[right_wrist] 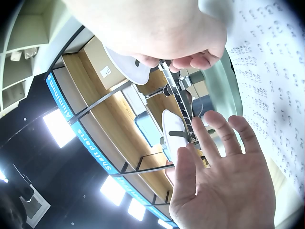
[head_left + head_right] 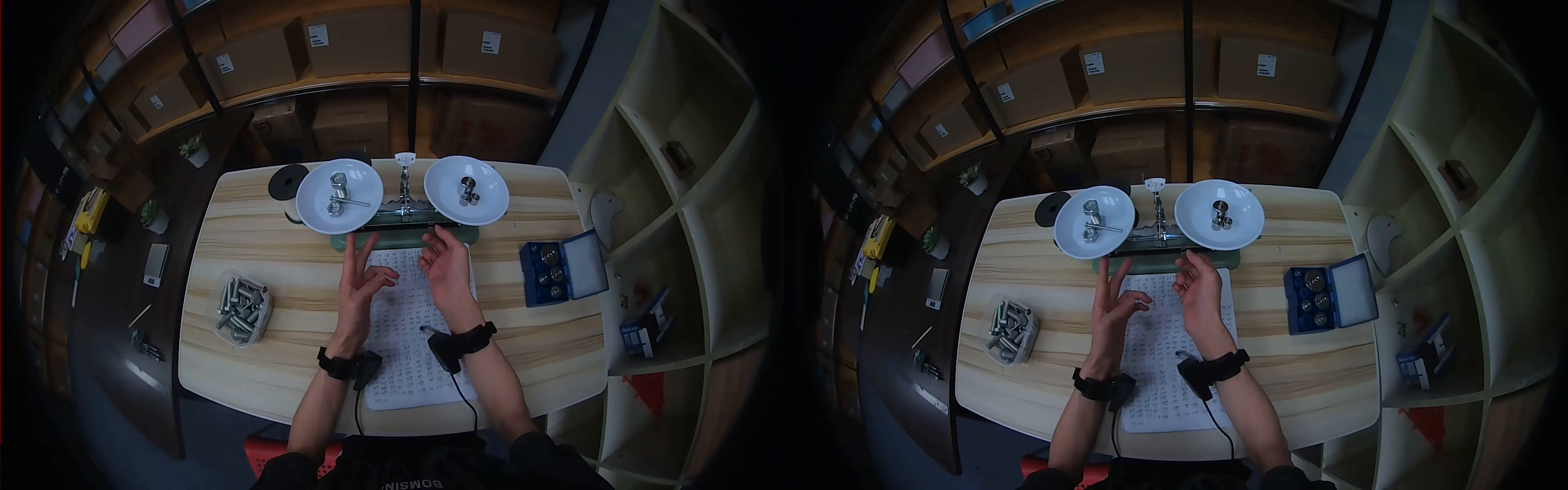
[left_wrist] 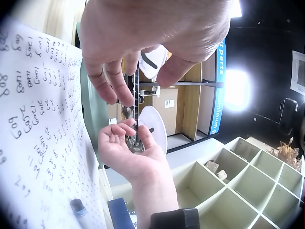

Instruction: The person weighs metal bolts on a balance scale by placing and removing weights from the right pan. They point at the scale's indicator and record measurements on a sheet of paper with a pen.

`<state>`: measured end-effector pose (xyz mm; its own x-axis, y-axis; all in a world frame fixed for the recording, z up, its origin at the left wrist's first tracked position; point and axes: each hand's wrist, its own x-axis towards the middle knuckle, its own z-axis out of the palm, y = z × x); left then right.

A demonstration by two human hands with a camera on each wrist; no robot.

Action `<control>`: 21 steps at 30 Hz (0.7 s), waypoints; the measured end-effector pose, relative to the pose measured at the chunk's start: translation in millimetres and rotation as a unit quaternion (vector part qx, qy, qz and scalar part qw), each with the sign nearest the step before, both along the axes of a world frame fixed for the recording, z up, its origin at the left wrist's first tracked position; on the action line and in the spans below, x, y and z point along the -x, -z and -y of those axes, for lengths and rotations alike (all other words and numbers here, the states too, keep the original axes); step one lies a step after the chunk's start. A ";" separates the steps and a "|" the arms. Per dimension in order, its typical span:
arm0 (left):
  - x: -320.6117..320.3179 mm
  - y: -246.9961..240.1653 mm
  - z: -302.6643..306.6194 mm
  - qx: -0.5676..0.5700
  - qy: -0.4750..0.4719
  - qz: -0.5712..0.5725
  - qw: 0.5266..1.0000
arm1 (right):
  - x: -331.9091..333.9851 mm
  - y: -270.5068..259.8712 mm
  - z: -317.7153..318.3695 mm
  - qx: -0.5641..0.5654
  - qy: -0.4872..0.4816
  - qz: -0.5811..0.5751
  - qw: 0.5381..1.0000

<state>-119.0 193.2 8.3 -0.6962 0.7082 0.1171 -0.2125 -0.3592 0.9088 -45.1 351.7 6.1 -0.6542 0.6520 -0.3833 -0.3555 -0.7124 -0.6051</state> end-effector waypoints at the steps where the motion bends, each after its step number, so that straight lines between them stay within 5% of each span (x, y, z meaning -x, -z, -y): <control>1: -0.3 -0.7 0.2 0.001 0.000 0.001 1.000 | 0.0 -0.2 0.1 0.000 -0.001 0.000 1.000; 21: -1.2 -3.6 0.3 0.005 0.000 0.006 1.000 | 0.1 2.6 0.1 -0.004 -0.006 0.003 1.000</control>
